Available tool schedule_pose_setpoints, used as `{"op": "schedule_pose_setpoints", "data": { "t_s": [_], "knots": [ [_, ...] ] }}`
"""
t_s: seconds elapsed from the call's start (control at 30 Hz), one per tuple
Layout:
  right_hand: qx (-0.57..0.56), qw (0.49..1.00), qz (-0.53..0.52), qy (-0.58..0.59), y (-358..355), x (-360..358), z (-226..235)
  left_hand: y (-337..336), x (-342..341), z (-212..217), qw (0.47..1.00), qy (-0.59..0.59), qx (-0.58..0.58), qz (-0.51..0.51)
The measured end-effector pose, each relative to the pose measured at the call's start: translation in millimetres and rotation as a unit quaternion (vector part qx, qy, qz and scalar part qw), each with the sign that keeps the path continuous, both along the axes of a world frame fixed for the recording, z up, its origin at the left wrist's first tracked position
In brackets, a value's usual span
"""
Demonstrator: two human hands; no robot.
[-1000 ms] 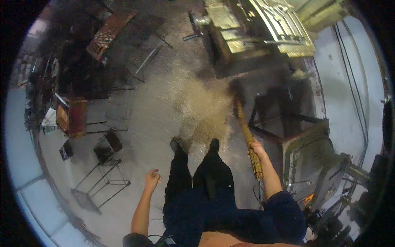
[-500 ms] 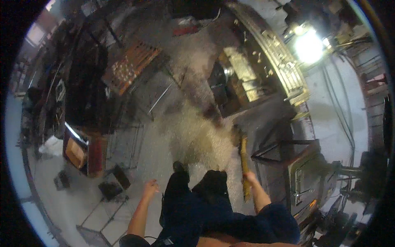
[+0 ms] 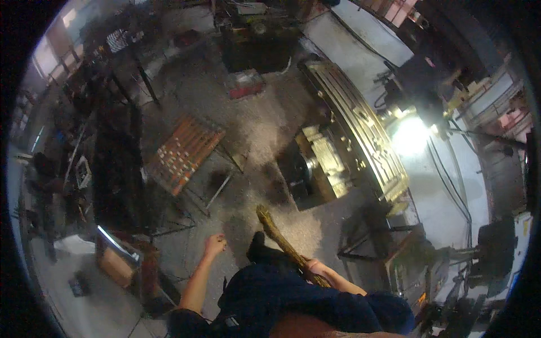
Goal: The person sweeps metal shavings and debris from the workshop floor using a straw broom. They gather the debris into a pile and continue sweeping around machinery and along the walls.
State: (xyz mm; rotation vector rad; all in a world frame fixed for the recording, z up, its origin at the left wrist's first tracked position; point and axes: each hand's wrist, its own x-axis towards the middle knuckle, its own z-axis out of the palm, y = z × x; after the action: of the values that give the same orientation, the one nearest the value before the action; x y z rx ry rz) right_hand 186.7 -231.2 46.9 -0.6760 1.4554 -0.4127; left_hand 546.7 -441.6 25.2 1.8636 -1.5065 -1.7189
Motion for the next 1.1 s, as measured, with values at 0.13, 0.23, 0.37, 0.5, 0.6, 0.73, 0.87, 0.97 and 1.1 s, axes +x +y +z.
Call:
{"op": "schedule_pose_setpoints", "data": {
  "t_s": [0.13,0.23,0.37,0.5,0.6,0.73,0.87,0.97,1.1],
  "knots": [
    [-0.01,0.997,-0.037,-0.061,-91,-25,-34,-47,-17,40,0.999,0.013,-0.01,0.034],
    [0.044,0.971,-0.089,-0.217,-169,-23,-4,-76,18,23,0.996,0.004,-0.04,0.086],
    [0.036,0.992,-0.053,-0.108,-264,-5,63,-100,54,1,0.992,-0.005,-0.02,0.127],
    [-0.085,0.995,0.046,-0.026,-290,-36,37,-173,37,14,0.999,0.001,-0.049,-0.005],
    [-0.113,0.99,0.052,-0.067,-297,-64,22,-244,7,14,0.998,-0.028,-0.047,0.021],
    [0.086,0.958,-0.136,-0.238,-315,-73,86,-338,-43,41,0.996,0.033,-0.062,-0.056],
    [0.048,0.952,-0.216,-0.209,-316,-95,49,-409,-104,64,0.996,0.025,-0.039,-0.077],
    [0.051,0.975,-0.188,-0.108,-349,-98,56,-439,-118,63,0.996,0.005,-0.027,-0.089],
    [-0.217,0.963,-0.157,0.017,-359,-136,5,-464,-132,9,0.997,0.023,0.03,-0.064]
  ]
}}
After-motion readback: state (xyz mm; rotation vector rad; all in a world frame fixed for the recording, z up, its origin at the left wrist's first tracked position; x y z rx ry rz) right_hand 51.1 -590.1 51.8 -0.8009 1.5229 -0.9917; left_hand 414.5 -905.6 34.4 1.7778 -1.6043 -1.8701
